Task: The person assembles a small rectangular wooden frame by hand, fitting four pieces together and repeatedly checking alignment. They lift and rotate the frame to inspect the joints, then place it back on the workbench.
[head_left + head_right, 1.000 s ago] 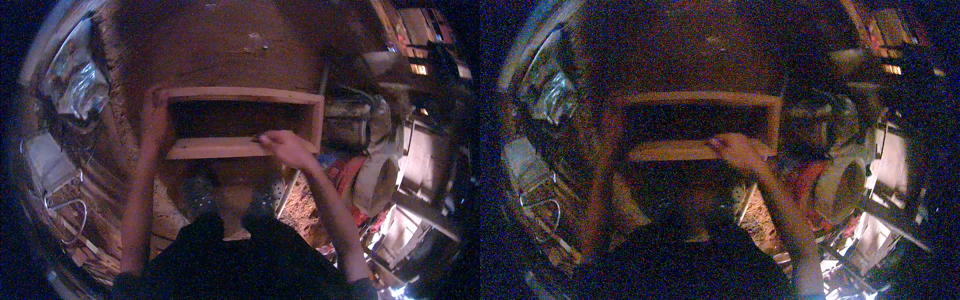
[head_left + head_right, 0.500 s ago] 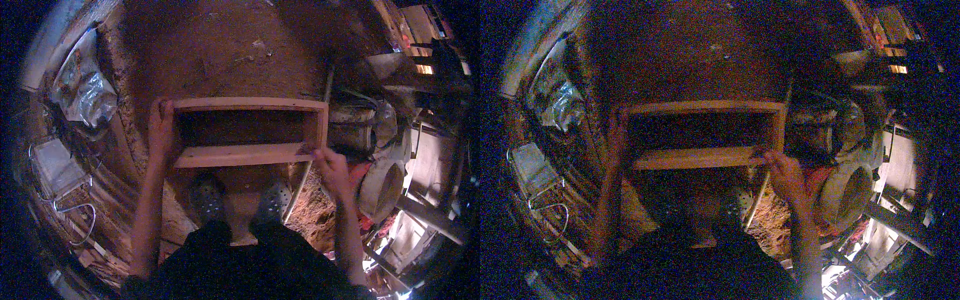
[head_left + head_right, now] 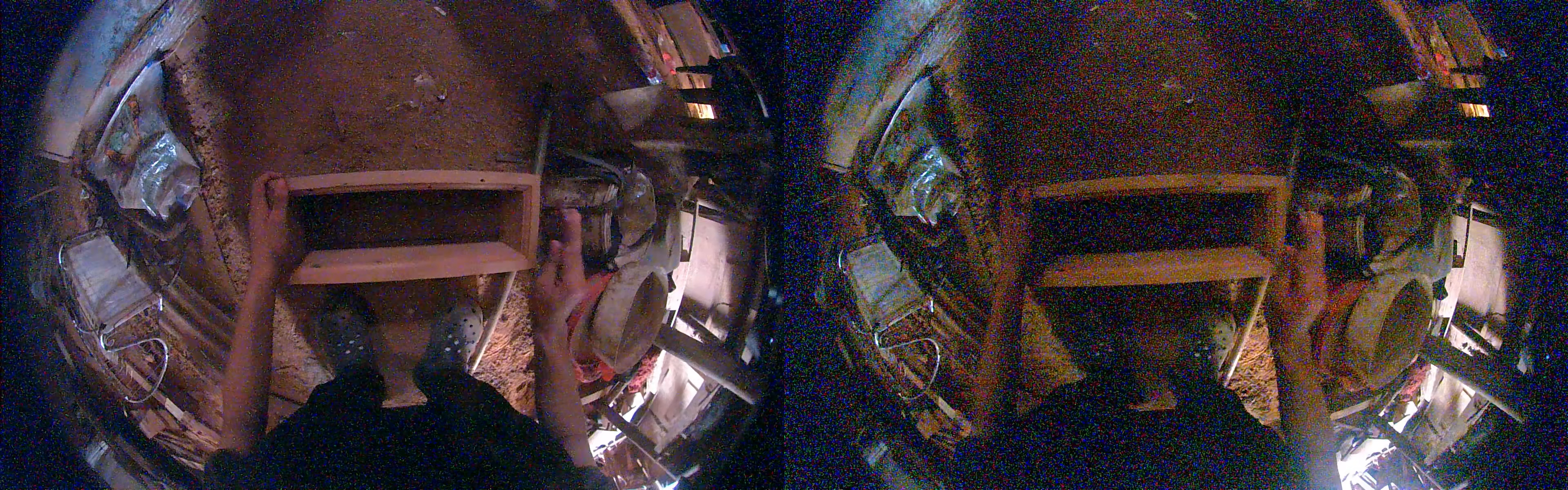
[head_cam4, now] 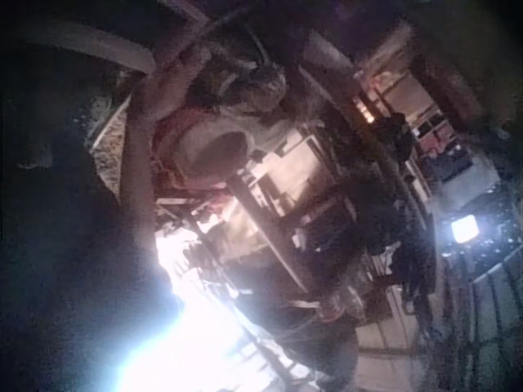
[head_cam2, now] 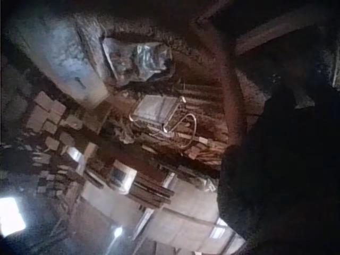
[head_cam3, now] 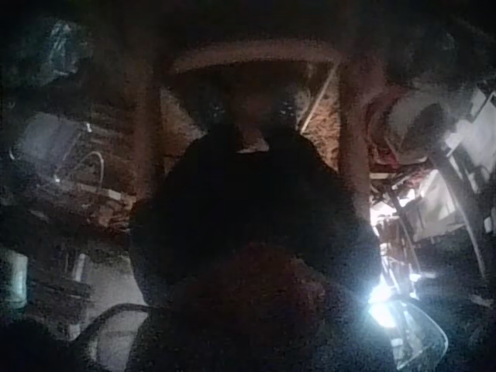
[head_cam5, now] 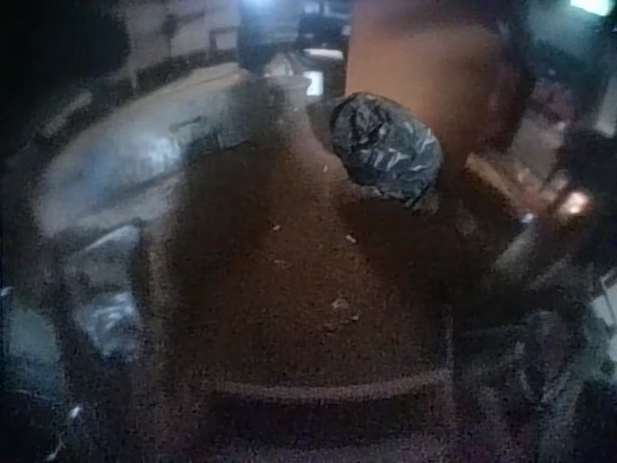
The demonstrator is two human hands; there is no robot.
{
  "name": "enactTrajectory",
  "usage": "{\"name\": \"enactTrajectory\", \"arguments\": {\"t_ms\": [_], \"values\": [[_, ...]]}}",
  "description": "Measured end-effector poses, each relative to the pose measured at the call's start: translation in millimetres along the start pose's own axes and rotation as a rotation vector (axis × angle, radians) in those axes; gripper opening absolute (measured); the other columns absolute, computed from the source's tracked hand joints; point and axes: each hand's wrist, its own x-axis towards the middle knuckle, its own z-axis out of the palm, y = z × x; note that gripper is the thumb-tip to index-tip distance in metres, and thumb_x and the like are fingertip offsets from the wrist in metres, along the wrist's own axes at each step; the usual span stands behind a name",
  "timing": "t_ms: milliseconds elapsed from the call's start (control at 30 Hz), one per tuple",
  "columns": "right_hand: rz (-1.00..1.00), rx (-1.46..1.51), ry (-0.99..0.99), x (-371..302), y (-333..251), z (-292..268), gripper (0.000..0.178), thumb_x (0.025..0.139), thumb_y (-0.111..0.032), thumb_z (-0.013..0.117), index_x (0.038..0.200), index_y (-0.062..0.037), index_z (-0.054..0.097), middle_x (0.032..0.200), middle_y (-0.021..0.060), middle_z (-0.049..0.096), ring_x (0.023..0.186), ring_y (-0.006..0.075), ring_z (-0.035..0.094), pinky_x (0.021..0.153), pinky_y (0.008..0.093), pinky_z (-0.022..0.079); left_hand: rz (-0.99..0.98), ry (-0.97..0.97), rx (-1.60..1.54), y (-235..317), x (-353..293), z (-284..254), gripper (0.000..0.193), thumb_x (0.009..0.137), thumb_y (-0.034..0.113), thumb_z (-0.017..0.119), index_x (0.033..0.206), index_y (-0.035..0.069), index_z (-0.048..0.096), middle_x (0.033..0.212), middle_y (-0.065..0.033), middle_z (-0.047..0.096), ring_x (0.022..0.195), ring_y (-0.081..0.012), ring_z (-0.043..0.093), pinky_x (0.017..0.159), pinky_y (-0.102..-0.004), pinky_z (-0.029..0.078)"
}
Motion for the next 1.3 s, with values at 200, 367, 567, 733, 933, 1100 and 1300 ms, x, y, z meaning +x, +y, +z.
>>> {"name": "enactTrajectory", "arguments": {"t_ms": [200,367,567,733,933,1100,1300], "values": [[0.046,-0.343,-0.386,-21,30,22,0.061,0.104,-0.020,0.048,0.155,0.0026,0.025,0.162,0.0248,0.021,0.153,0.0373,0.014,0.123,0.0438,0.014,0.011,0.046,0.106,6,-1,0,0.044,0.105,0.044,0.047,0.128,0.007,0.053,0.124,-0.0186,0.059,0.115,-0.0342,0.056,0.102,-0.0421,0.042],[0.064,-0.270,-0.363,-14,39,26,0.060,0.106,-0.025,0.043,0.157,0.0006,0.022,0.164,0.0243,0.018,0.153,0.0378,0.012,0.124,0.0434,0.013,0.024,0.042,0.124,2,2,2,0.043,0.104,0.042,0.049,0.128,0.007,0.054,0.122,-0.0186,0.062,0.114,-0.0348,0.058,0.101,-0.0425,0.043],[-0.017,-0.399,-0.357,23,48,44,0.058,0.107,-0.025,0.040,0.157,-0.0024,0.023,0.163,0.0220,0.021,0.153,0.0380,0.014,0.124,0.0435,0.015,0.051,0.053,0.081,-8,8,5,0.042,0.104,0.042,0.050,0.126,0.007,0.055,0.117,-0.0184,0.064,0.111,-0.0333,0.060,0.099,-0.0413,0.044],[-0.131,-0.517,-0.296,58,50,59,0.059,0.107,-0.027,0.042,0.158,-0.0060,0.023,0.163,0.0220,0.021,0.152,0.0382,0.016,0.124,0.0441,0.016,0.119,0.066,0.148,-9,8,4,0.042,0.105,0.042,0.048,0.125,0.006,0.056,0.117,-0.0184,0.063,0.111,-0.0333,0.059,0.099,-0.0414,0.044],[0.016,-0.281,-0.352,31,46,44,0.062,0.105,-0.028,0.045,0.158,-0.0051,0.022,0.163,0.0234,0.020,0.152,0.0384,0.018,0.123,0.0427,0.020,0.061,0.022,0.038,-1,0,4,0.040,0.106,0.041,0.045,0.123,0.007,0.056,0.116,-0.0185,0.063,0.110,-0.0344,0.060,0.097,-0.0427,0.045],[0.168,-0.279,-0.426,-28,27,12,0.066,0.106,-0.028,0.044,0.156,0.0036,0.018,0.163,0.0264,0.018,0.152,0.0386,0.018,0.123,0.0429,0.020,0.076,0.021,0.053,-2,3,1,0.043,0.105,0.044,0.047,0.123,0.007,0.056,0.117,-0.0188,0.065,0.111,-0.0363,0.061,0.097,-0.0435,0.045],[0.248,-0.316,-0.401,-54,18,13,0.066,0.106,-0.031,0.042,0.156,0.0057,0.019,0.163,0.0268,0.018,0.152,0.0393,0.016,0.124,0.0437,0.017,0.117,0.064,0.107,-15,8,5,0.047,0.104,0.045,0.048,0.128,0.006,0.056,0.121,-0.0199,0.065,0.115,-0.0374,0.060,0.099,-0.0435,0.045]]}}
